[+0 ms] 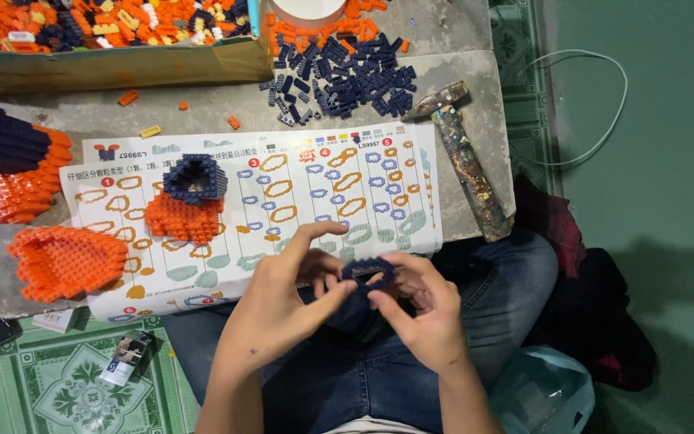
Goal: Assembling a complex 3D model using small interlocking plastic blocks while following a printed instruction manual and using a small hammer for assembly.
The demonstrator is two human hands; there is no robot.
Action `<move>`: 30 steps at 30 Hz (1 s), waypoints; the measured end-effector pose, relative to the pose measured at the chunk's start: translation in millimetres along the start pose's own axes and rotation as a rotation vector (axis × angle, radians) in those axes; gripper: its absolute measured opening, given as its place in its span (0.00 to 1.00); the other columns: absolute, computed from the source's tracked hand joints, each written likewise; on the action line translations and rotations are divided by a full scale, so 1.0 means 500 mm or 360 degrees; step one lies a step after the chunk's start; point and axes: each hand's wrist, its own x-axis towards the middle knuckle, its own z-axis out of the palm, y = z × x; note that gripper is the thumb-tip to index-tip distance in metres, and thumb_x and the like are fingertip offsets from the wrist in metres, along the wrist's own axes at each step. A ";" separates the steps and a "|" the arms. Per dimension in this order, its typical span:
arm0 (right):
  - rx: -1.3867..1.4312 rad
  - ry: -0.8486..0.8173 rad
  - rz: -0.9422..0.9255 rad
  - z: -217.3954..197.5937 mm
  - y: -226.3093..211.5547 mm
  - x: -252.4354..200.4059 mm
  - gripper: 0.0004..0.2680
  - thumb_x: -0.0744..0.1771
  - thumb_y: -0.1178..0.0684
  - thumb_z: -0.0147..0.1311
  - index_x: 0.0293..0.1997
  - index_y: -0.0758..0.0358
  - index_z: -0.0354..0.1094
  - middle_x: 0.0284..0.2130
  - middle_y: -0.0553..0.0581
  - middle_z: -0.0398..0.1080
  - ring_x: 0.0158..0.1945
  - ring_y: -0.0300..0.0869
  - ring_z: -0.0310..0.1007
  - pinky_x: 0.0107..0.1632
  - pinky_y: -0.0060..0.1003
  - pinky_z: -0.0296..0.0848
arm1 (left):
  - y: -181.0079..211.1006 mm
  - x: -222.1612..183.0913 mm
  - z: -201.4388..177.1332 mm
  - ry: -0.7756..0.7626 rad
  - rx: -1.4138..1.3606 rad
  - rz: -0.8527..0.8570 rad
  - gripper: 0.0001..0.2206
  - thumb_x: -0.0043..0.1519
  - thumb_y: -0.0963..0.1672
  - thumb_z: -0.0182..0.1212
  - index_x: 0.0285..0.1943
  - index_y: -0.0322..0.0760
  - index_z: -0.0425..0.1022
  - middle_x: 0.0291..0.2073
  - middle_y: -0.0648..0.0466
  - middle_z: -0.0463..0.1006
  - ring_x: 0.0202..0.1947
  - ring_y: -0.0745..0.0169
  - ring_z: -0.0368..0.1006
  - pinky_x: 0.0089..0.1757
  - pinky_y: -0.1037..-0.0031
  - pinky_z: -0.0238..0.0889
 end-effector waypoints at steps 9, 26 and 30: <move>-0.0426 0.0116 -0.0069 -0.002 -0.015 0.039 0.20 0.62 0.69 0.72 0.62 0.74 0.77 0.38 0.60 0.87 0.29 0.36 0.83 0.33 0.25 0.83 | 0.013 0.035 0.005 0.0273 0.0368 0.0125 0.16 0.60 0.38 0.73 0.58 0.36 0.86 0.28 0.55 0.89 0.20 0.71 0.73 0.25 0.77 0.64; -0.1342 -0.0303 -0.0825 0.003 -0.035 0.125 0.17 0.64 0.54 0.75 0.59 0.60 0.81 0.77 0.60 0.66 0.68 0.55 0.63 0.71 0.49 0.65 | -0.007 0.016 -0.080 0.1393 0.1310 0.0654 0.25 0.66 0.36 0.76 0.73 0.21 0.75 0.69 0.34 0.72 0.69 0.32 0.66 0.70 0.45 0.60; -0.1394 -0.0357 -0.0833 0.005 -0.049 0.129 0.14 0.64 0.54 0.74 0.55 0.58 0.80 0.71 0.51 0.73 0.66 0.52 0.64 0.68 0.50 0.62 | -0.025 0.033 -0.090 0.1408 0.1138 0.0293 0.44 0.63 0.42 0.81 0.86 0.23 0.54 0.76 0.23 0.65 0.75 0.18 0.64 0.69 0.37 0.63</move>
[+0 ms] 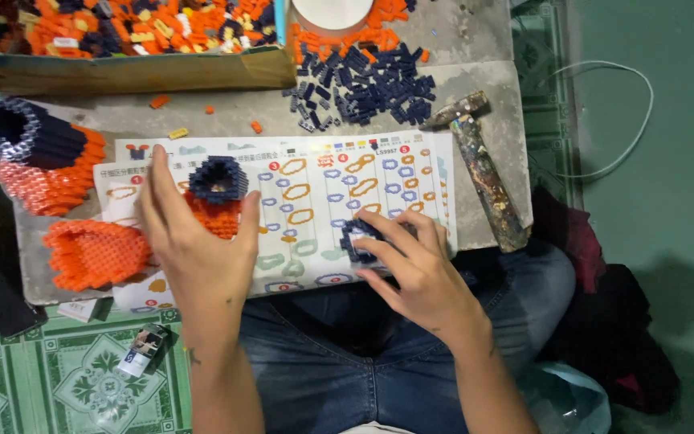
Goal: Assembling a complex 3D model using small interlocking plastic blocks while following a printed instruction manual and using a small hammer for assembly.
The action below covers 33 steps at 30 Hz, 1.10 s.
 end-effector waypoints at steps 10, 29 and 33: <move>0.0287 0.0119 0.0132 -0.021 0.040 -0.026 0.16 0.60 0.56 0.78 0.52 0.60 0.83 0.62 0.59 0.79 0.65 0.51 0.72 0.69 0.47 0.76 | -0.025 -0.002 0.020 -0.0117 -0.0114 0.0283 0.37 0.62 0.40 0.80 0.79 0.21 0.67 0.58 0.45 0.88 0.54 0.45 0.81 0.70 0.51 0.55; 0.0667 -0.0096 -0.0011 -0.046 -0.018 0.105 0.21 0.60 0.61 0.76 0.59 0.66 0.77 0.63 0.62 0.78 0.63 0.50 0.82 0.65 0.42 0.81 | -0.031 -0.008 0.023 -0.0689 -0.1001 0.0616 0.32 0.48 0.37 0.81 0.66 0.30 0.80 0.61 0.48 0.87 0.71 0.43 0.78 0.80 0.45 0.53; 0.0636 -0.0145 -0.0016 -0.048 -0.020 0.109 0.22 0.60 0.62 0.75 0.62 0.67 0.76 0.64 0.62 0.78 0.64 0.51 0.82 0.66 0.42 0.81 | -0.030 -0.008 0.022 -0.0700 -0.1058 0.0580 0.32 0.48 0.38 0.84 0.65 0.32 0.81 0.61 0.49 0.87 0.71 0.43 0.78 0.81 0.43 0.51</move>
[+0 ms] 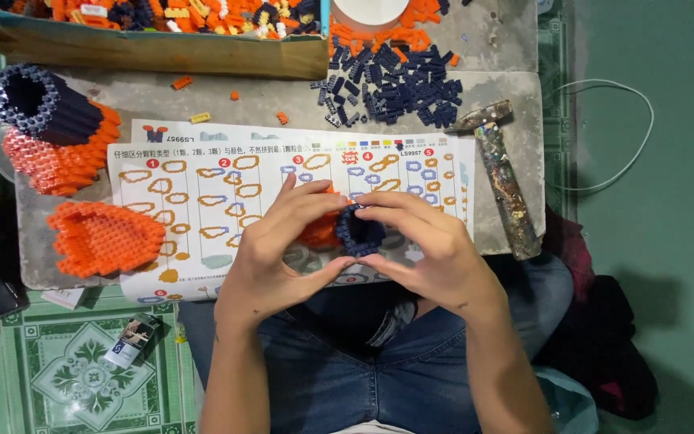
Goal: Assembling a complex 3D model using small interlocking plastic blocks while following a printed instruction manual and using a small hammer for assembly.
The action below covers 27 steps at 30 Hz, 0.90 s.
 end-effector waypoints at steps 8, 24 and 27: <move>-0.0060 -0.0008 0.0013 -0.009 -0.005 0.001 0.22 0.61 0.59 0.76 0.62 0.67 0.77 0.63 0.63 0.80 0.62 0.50 0.84 0.65 0.42 0.82 | 0.000 -0.001 0.006 0.0018 0.0091 0.0034 0.22 0.51 0.39 0.83 0.55 0.34 0.85 0.58 0.50 0.88 0.66 0.49 0.81 0.78 0.45 0.55; -0.0014 0.0098 0.0064 0.006 0.032 -0.031 0.21 0.62 0.63 0.73 0.62 0.65 0.79 0.61 0.64 0.81 0.58 0.49 0.85 0.61 0.39 0.84 | 0.002 -0.003 0.011 0.0041 0.0234 0.0118 0.23 0.51 0.40 0.83 0.56 0.32 0.84 0.57 0.49 0.88 0.63 0.50 0.82 0.73 0.52 0.64; 0.0041 0.0133 -0.0002 0.014 0.038 -0.033 0.19 0.63 0.64 0.71 0.61 0.69 0.78 0.61 0.66 0.81 0.59 0.51 0.85 0.63 0.41 0.84 | 0.001 -0.005 0.012 0.0034 0.0258 0.0126 0.23 0.51 0.40 0.83 0.57 0.32 0.84 0.58 0.49 0.88 0.64 0.50 0.81 0.73 0.52 0.64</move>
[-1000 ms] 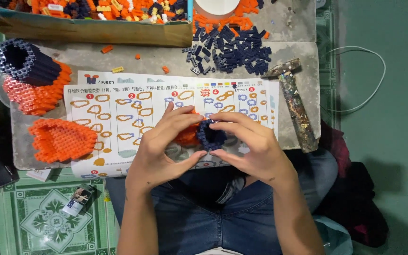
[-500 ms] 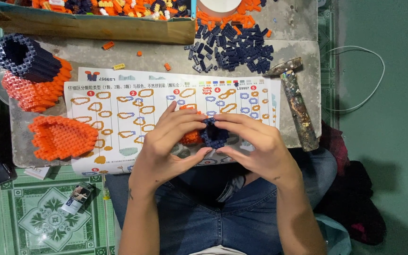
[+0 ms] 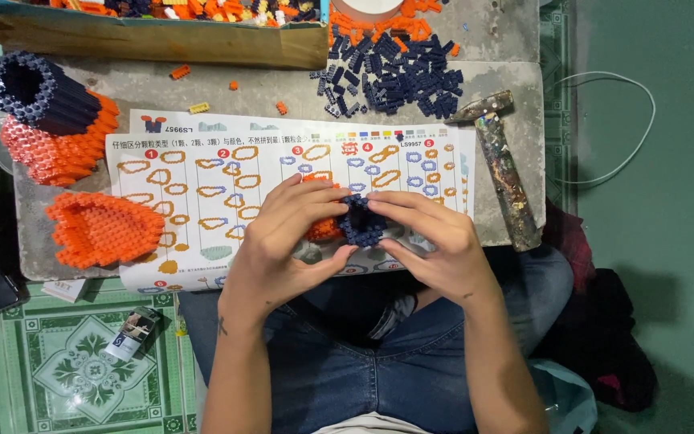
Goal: Assembling a complex 3D model using small interlocking plastic blocks while following a printed instruction manual and using a small hammer for assembly.
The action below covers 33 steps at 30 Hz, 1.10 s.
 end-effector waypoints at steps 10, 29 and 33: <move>0.0092 0.0024 -0.0061 -0.033 0.035 -0.031 0.17 0.64 0.67 0.67 0.60 0.68 0.78 0.62 0.69 0.80 0.58 0.53 0.87 0.63 0.40 0.89 | -0.005 -0.002 0.004 -0.0012 -0.0010 -0.0017 0.23 0.50 0.40 0.83 0.55 0.33 0.85 0.59 0.48 0.88 0.64 0.48 0.82 0.73 0.50 0.65; -0.0535 0.0510 0.0179 -0.062 0.019 -0.124 0.08 0.65 0.73 0.66 0.47 0.78 0.80 0.47 0.63 0.81 0.46 0.48 0.80 0.53 0.38 0.79 | 0.003 0.003 0.010 0.0024 -0.0028 -0.0091 0.22 0.48 0.37 0.82 0.53 0.31 0.83 0.58 0.46 0.88 0.65 0.46 0.82 0.75 0.49 0.64; -0.0537 0.0468 0.0154 -0.054 0.028 -0.125 0.10 0.64 0.73 0.66 0.48 0.76 0.81 0.48 0.62 0.80 0.48 0.49 0.79 0.53 0.40 0.79 | -0.006 0.001 0.014 0.0075 0.0037 -0.0095 0.23 0.48 0.37 0.83 0.54 0.31 0.83 0.58 0.46 0.88 0.66 0.43 0.81 0.74 0.49 0.66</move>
